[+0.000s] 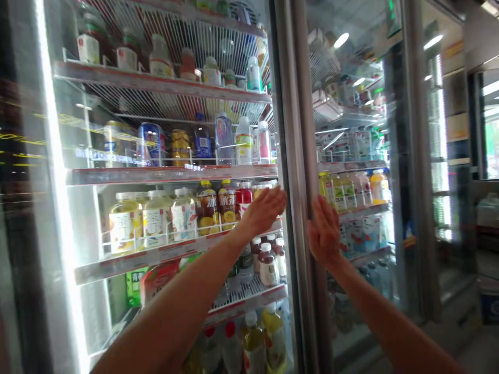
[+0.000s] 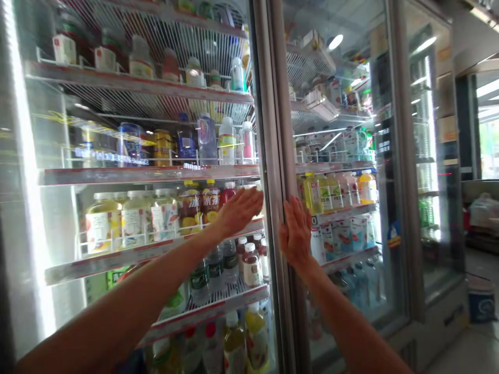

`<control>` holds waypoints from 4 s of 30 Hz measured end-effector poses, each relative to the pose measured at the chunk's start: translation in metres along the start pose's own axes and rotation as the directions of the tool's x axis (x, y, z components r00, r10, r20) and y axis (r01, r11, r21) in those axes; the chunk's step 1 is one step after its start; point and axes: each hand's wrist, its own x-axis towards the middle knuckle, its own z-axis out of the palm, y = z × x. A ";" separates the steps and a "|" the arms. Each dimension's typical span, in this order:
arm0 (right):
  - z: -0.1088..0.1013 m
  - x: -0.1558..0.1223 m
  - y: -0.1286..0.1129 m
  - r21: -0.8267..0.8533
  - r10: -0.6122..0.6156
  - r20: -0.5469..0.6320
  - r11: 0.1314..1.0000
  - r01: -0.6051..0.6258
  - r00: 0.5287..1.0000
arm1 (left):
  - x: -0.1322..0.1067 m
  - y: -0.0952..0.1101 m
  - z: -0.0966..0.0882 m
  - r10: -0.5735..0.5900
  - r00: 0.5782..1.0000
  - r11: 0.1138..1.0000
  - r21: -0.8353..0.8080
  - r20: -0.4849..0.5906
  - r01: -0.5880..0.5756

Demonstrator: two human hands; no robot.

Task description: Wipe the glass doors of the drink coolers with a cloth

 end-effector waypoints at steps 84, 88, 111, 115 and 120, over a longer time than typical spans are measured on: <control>0.052 -0.112 -0.181 0.325 -0.308 0.394 0.928 0.181 0.866 | -0.277 0.012 -0.090 -0.285 0.947 0.944 0.218 0.152 0.249; 0.047 -0.115 -0.167 0.315 -0.313 0.389 0.929 0.195 0.866 | -0.273 0.017 -0.084 0.105 0.956 0.989 0.074 0.274 -0.130; 0.014 -0.123 -0.095 0.108 -0.165 0.408 0.985 0.132 0.898 | -0.191 0.041 -0.044 -0.029 0.977 1.000 0.012 0.210 0.027; 0.003 -0.124 -0.083 0.100 -0.092 0.395 0.993 0.057 0.914 | -0.162 0.048 -0.031 -0.196 0.975 0.980 0.060 0.103 0.191; 0.010 -0.116 -0.106 0.365 -0.169 0.277 0.929 0.059 0.946 | -0.152 0.070 -0.019 -0.265 0.964 0.964 0.043 0.016 0.264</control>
